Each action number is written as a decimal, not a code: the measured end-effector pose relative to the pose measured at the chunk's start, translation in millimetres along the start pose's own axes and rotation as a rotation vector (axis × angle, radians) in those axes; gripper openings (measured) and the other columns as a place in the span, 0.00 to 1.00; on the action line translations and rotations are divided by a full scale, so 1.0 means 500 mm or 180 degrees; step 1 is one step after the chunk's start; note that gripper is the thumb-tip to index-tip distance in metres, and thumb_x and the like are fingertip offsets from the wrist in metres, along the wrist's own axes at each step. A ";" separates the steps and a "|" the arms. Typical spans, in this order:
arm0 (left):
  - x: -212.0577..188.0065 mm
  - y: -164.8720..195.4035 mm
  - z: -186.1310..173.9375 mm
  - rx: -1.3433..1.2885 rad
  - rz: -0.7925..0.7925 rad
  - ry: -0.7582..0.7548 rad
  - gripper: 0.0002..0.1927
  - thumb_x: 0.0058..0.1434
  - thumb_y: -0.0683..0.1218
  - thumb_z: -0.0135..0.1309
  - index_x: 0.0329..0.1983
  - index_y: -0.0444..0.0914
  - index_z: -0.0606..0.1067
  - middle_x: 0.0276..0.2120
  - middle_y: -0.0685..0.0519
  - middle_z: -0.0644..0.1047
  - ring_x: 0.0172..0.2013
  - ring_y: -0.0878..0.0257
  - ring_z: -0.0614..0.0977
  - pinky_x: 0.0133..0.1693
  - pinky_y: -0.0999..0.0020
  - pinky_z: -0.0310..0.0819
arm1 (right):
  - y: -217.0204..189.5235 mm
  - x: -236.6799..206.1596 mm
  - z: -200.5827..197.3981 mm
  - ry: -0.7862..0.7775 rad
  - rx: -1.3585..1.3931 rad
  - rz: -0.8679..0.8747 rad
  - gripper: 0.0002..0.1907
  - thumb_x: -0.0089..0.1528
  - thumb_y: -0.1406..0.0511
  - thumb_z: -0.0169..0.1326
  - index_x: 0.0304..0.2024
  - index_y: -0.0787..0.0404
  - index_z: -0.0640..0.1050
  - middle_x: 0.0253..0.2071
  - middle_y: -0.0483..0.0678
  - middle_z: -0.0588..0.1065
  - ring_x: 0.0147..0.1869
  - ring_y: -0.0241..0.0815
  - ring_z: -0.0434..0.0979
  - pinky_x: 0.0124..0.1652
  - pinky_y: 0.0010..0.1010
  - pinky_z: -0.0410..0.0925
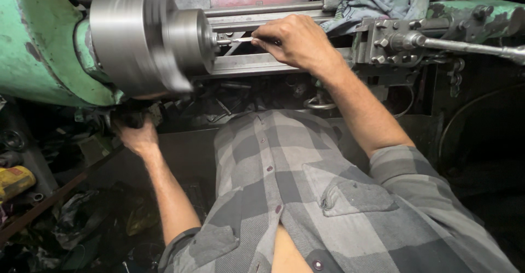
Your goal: The person sorts small metal parts at a cluttered workbench, placing pieces into a cardboard box, then moves to a lathe. They fit a cylindrical metal workpiece into the lathe chuck, tighten it, and hold a tool against the spinning workpiece to machine it.
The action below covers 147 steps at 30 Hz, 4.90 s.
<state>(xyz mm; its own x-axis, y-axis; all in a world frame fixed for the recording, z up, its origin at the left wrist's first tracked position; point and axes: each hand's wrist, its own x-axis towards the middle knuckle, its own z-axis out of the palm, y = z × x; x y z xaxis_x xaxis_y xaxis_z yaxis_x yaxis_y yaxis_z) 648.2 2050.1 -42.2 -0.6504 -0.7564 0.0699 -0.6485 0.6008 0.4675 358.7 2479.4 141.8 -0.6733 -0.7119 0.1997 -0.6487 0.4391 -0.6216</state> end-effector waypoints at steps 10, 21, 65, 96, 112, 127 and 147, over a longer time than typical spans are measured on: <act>-0.005 0.033 -0.011 -0.0074 -0.0002 0.0065 0.43 0.59 0.56 0.66 0.72 0.33 0.64 0.68 0.32 0.67 0.67 0.36 0.68 0.66 0.46 0.63 | -0.002 0.008 -0.012 -0.0118 -0.0029 0.0072 0.09 0.67 0.59 0.62 0.40 0.59 0.84 0.34 0.50 0.81 0.36 0.56 0.80 0.34 0.43 0.70; 0.000 0.002 0.004 0.0005 0.0046 0.0128 0.45 0.60 0.58 0.67 0.72 0.30 0.63 0.69 0.30 0.65 0.68 0.35 0.66 0.67 0.47 0.61 | -0.003 0.015 -0.017 -0.0227 -0.0160 0.0016 0.09 0.67 0.60 0.62 0.40 0.58 0.84 0.33 0.51 0.80 0.36 0.57 0.79 0.33 0.45 0.69; 0.016 -0.029 -0.089 -0.0090 0.1099 -0.0028 0.54 0.46 0.56 0.80 0.71 0.30 0.67 0.64 0.30 0.72 0.65 0.37 0.72 0.67 0.51 0.64 | -0.003 -0.097 0.001 0.0585 0.0728 0.0963 0.07 0.69 0.64 0.61 0.46 0.59 0.82 0.36 0.48 0.81 0.37 0.45 0.84 0.36 0.32 0.73; -0.016 -0.014 0.016 0.0680 -0.0255 0.0165 0.52 0.57 0.62 0.71 0.70 0.25 0.60 0.64 0.25 0.66 0.63 0.28 0.64 0.62 0.40 0.59 | -0.003 -0.022 0.023 0.0639 -0.0566 -0.0221 0.07 0.64 0.62 0.67 0.43 0.55 0.84 0.37 0.41 0.78 0.39 0.42 0.76 0.39 0.35 0.70; -0.015 -0.007 0.013 0.0926 -0.0108 0.0199 0.51 0.59 0.65 0.70 0.69 0.26 0.63 0.63 0.27 0.67 0.61 0.28 0.67 0.61 0.38 0.62 | 0.002 -0.016 0.025 0.0456 -0.0865 -0.0329 0.08 0.63 0.61 0.67 0.42 0.53 0.82 0.38 0.40 0.77 0.40 0.43 0.76 0.38 0.35 0.70; -0.015 -0.005 0.013 0.0844 -0.0192 0.0096 0.49 0.59 0.60 0.67 0.72 0.26 0.60 0.67 0.26 0.64 0.65 0.28 0.65 0.64 0.38 0.60 | 0.004 -0.007 0.020 0.0275 -0.0883 -0.0344 0.09 0.62 0.59 0.67 0.43 0.52 0.82 0.38 0.40 0.77 0.40 0.43 0.77 0.37 0.35 0.70; -0.016 0.013 0.013 0.0827 -0.0190 0.0252 0.49 0.57 0.61 0.70 0.69 0.27 0.63 0.62 0.29 0.68 0.59 0.30 0.69 0.58 0.40 0.65 | -0.011 -0.024 0.033 0.0392 -0.0284 0.0113 0.06 0.67 0.61 0.64 0.42 0.56 0.83 0.37 0.44 0.79 0.39 0.46 0.79 0.37 0.39 0.71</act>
<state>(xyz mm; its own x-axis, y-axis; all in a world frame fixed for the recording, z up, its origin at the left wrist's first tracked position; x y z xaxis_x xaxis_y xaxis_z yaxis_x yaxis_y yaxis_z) 646.7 2061.6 -45.2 -0.5816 -0.8042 0.1223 -0.7712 0.5930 0.2318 376.1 2476.4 130.1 -0.7311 -0.6250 0.2737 -0.6491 0.5136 -0.5612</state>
